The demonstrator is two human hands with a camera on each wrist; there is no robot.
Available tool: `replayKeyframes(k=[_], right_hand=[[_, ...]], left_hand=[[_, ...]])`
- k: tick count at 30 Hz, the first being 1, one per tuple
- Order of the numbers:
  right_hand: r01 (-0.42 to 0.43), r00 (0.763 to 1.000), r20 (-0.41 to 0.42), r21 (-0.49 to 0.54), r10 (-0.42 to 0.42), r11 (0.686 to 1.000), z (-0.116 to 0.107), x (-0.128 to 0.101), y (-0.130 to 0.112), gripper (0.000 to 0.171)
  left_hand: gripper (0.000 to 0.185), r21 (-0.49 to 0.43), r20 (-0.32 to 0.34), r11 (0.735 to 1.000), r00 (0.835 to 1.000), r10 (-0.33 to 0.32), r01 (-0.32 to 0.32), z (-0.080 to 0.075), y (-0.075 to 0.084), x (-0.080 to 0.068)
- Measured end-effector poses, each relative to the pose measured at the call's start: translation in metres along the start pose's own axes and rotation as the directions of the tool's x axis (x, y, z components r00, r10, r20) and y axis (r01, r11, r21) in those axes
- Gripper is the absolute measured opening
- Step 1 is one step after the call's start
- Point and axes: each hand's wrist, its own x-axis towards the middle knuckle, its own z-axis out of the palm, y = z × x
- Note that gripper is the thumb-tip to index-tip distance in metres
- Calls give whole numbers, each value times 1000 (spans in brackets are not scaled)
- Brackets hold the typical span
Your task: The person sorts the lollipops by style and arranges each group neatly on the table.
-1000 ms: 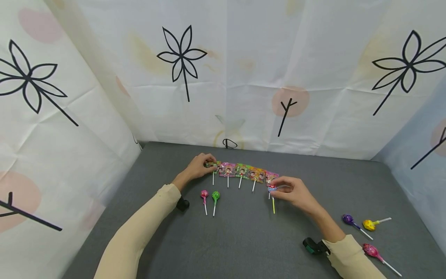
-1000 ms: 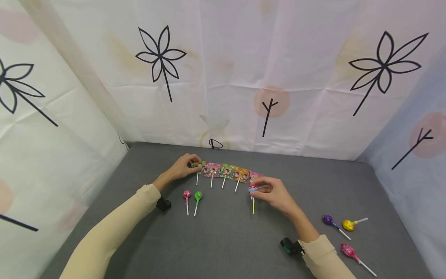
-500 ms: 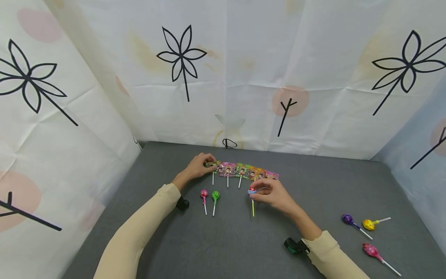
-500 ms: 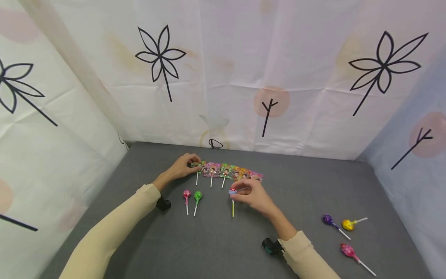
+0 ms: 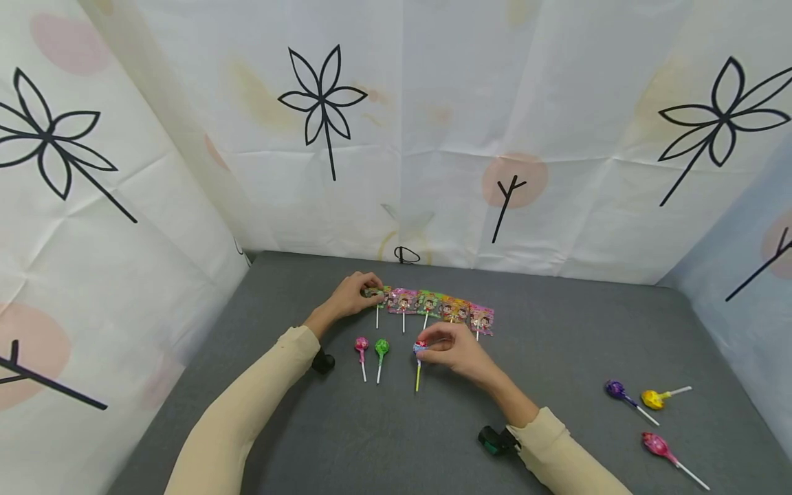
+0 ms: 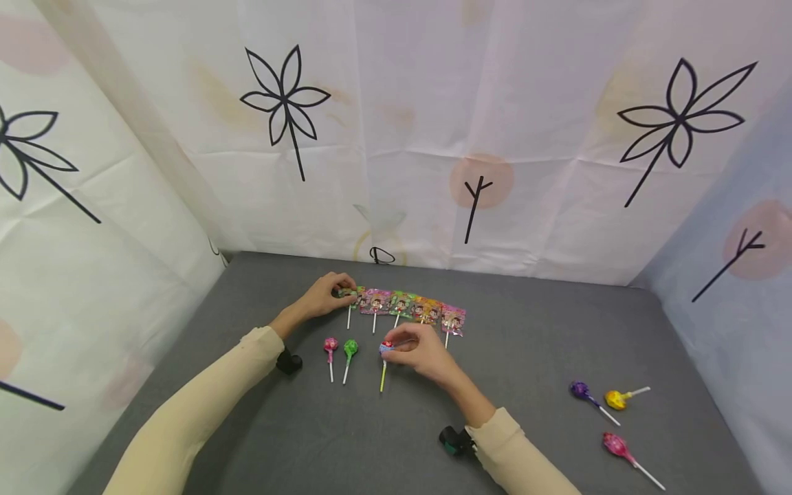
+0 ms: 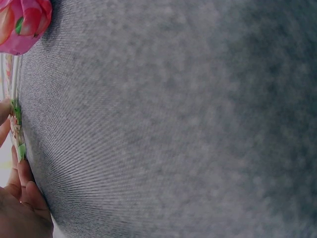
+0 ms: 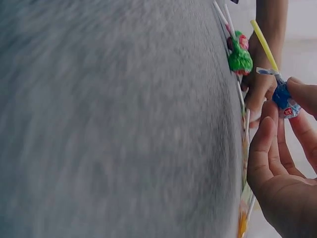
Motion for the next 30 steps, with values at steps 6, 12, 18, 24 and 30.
replayKeyframes(k=[6,12,18,24,30], right_hand=[[15,1000,4,-53,-15,998,14,9,1,25],[35,999,1,-142,-36,989,28,20,4,20],[52,997,-40,-219,-62,974,36,25,-1,19],[17,997,-64,-230,-33,973,39,26,-4,19],[-5,997,-73,-235,-12,972,37,28,0,20]], left_hand=[[20,3,9,1000,1000,-24,24,-1,0,0],[19,-5,5,1000,1000,-26,26,-2,2,-1],[19,0,-2,1000,1000,-20,20,-2,2,-1],[19,-13,-8,1000,1000,-8,8,-2,2,-1],[19,-10,1,1000,1000,-14,14,-1,1,0]])
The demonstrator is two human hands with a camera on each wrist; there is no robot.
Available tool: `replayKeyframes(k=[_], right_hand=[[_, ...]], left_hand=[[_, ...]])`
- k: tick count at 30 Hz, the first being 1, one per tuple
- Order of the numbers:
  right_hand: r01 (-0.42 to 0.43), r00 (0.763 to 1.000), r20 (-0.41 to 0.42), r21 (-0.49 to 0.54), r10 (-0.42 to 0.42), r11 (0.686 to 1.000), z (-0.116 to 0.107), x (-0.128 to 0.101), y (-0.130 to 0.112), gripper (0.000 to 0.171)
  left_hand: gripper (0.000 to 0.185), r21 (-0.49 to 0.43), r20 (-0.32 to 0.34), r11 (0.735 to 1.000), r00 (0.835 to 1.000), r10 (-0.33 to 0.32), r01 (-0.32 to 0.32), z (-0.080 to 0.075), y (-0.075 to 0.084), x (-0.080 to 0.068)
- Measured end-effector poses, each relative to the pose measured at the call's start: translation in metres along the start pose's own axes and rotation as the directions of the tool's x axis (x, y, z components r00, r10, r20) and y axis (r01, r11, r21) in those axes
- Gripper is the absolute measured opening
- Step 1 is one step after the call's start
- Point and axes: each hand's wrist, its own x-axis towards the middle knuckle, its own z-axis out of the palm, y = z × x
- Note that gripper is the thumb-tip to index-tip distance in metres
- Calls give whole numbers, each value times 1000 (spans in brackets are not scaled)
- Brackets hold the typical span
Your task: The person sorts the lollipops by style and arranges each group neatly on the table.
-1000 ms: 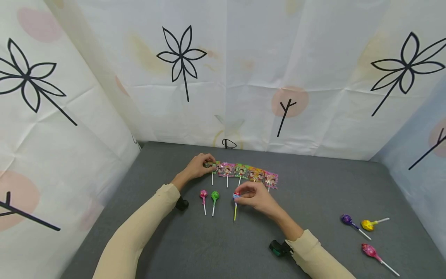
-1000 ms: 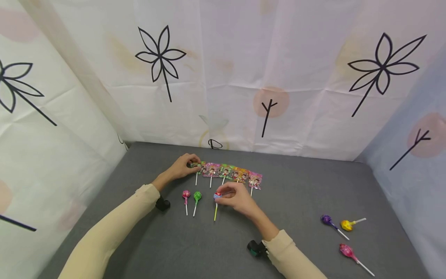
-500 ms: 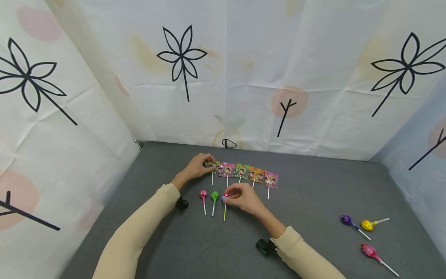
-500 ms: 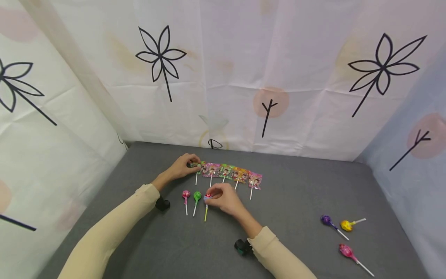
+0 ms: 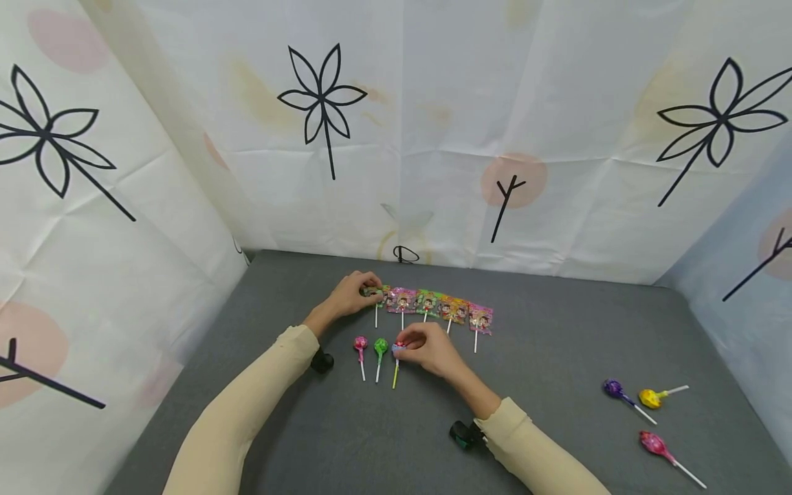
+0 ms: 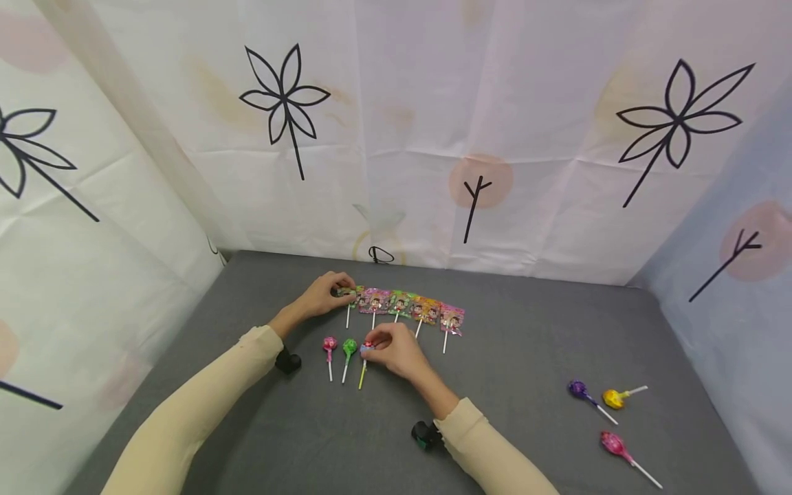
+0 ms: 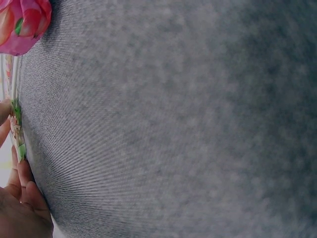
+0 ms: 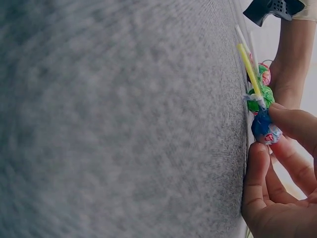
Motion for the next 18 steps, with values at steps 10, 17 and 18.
replayKeyframes(k=[10,17,18], right_hand=[[-24,999,31,-23,24,999,-9,-6,-5,28],[-31,994,104,28,28,999,-35,-18,-14,37],[-24,994,110,29,21,999,-40,-20,-15,37]], left_hand=[[18,3,-9,1000,1000,5,-5,1,0,1],[18,8,-23,999,999,45,-45,1,-1,-1],[18,7,-21,999,999,44,-44,1,-1,-1]])
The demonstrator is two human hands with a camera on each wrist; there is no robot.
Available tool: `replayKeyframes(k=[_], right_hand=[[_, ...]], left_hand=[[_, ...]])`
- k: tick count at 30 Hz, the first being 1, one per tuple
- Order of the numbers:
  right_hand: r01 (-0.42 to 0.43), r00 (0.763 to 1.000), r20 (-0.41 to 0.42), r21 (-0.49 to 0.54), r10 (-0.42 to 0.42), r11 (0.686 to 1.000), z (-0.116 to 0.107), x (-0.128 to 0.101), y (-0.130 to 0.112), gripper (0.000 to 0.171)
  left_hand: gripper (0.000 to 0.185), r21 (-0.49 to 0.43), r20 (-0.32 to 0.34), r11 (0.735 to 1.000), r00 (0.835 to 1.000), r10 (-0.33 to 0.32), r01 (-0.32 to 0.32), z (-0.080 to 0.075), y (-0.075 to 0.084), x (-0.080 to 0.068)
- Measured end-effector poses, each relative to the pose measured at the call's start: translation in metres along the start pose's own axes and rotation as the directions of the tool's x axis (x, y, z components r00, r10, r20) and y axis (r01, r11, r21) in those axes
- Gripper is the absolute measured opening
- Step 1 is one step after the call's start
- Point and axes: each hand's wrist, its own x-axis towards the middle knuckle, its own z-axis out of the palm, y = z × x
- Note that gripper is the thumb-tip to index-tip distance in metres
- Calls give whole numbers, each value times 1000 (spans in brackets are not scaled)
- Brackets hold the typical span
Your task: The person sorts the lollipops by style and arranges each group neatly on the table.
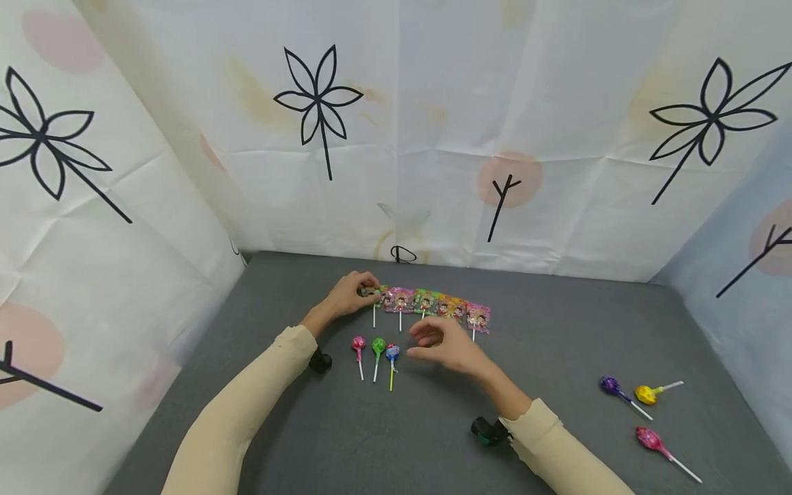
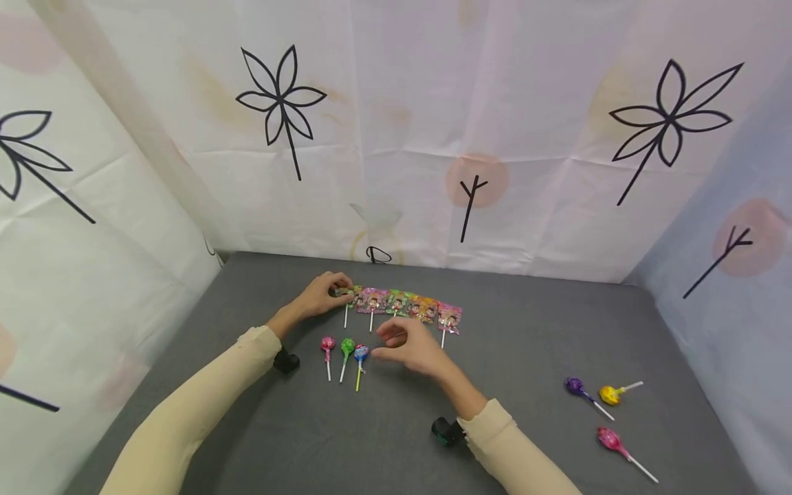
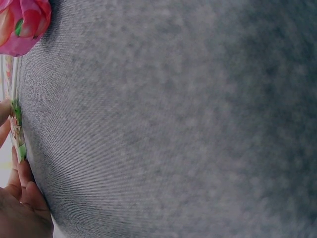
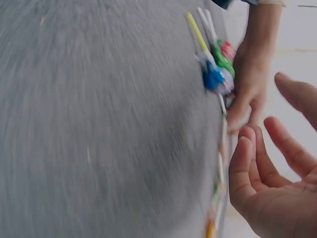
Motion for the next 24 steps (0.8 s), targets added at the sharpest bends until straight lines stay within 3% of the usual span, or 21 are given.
replayKeyframes(k=[6,17,24], right_hand=[[23,1000,-14,-9,-23,1000,-29,-19,0,38],[-28,994,-101,28,30,999,-79,-70,12,37],[-37,986,-166,-20,33,999,-107,-102,19,32]], left_hand=[[20,-5,12,1000,1000,-8,8,-1,-1,0],[19,-15,18,999,999,-33,33,0,0,1],[20,-16,23,999,999,-39,39,0,0,2]])
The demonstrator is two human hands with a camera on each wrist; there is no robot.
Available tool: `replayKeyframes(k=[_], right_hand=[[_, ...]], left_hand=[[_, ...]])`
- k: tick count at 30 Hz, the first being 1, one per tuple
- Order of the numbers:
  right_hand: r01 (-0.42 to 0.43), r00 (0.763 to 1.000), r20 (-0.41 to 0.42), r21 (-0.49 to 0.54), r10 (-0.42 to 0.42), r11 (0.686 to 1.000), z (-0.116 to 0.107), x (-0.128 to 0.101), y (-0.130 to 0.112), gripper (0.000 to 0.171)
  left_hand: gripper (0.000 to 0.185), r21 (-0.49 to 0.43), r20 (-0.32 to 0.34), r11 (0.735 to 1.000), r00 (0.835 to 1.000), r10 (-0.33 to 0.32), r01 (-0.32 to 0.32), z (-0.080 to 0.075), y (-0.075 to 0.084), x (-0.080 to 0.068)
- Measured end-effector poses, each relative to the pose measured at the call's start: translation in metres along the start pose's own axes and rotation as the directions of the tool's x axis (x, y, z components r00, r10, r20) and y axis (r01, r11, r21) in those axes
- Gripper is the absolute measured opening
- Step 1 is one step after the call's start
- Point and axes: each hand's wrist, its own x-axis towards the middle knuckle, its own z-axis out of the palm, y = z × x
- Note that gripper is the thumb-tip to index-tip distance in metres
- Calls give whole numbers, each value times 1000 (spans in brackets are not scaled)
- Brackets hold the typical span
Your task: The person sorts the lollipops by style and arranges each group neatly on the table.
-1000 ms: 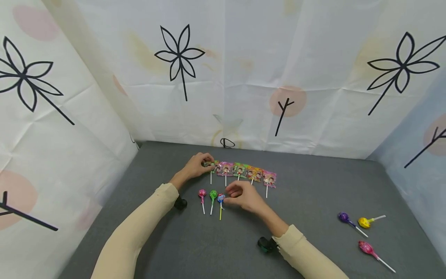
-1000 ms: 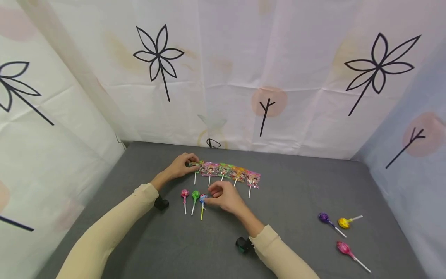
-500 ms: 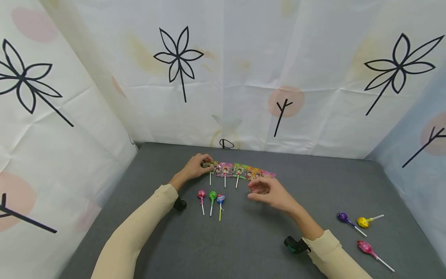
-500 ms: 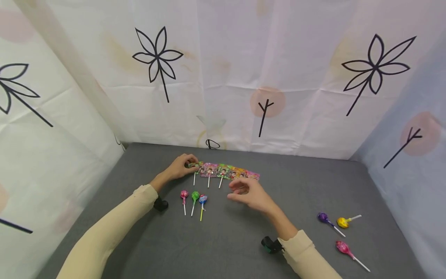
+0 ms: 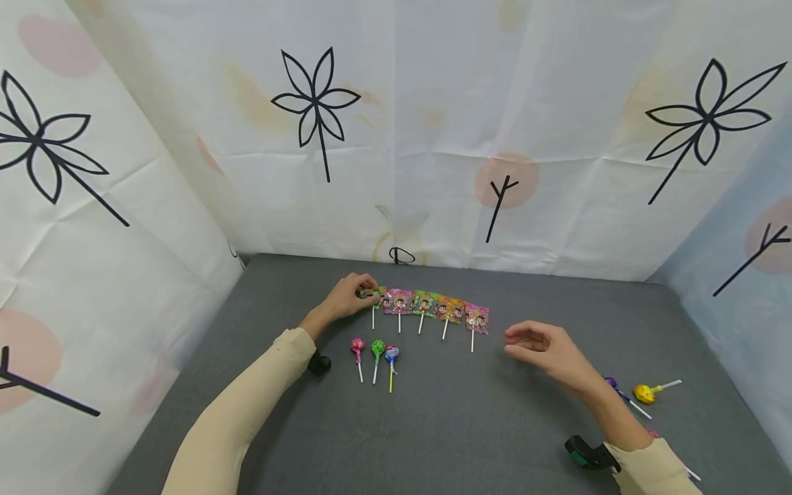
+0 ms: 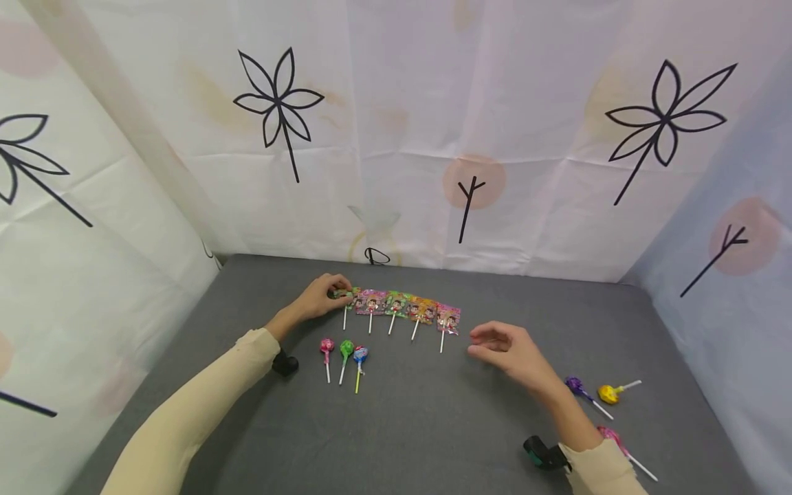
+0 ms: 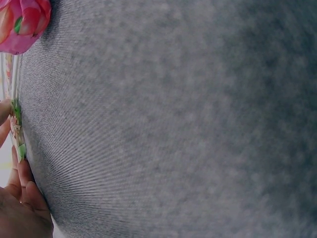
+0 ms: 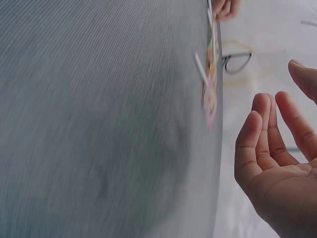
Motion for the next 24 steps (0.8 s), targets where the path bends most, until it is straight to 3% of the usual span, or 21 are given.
replayKeyframes(k=[8,14,24], right_hand=[[-74,992,-114,-94,63,993,-37,-31,9,35],[-156,972,-205,-195,115,968,-62,-55,17,38],[-282,938,-276,-264,208,922,-81,-81,34,44]], left_hand=[[18,-7,-3,1000,1000,7,-7,1,0,1],[18,-7,5,1000,1000,2,-2,0,1,1],[19,-5,8,1000,1000,9,-9,0,-1,2]])
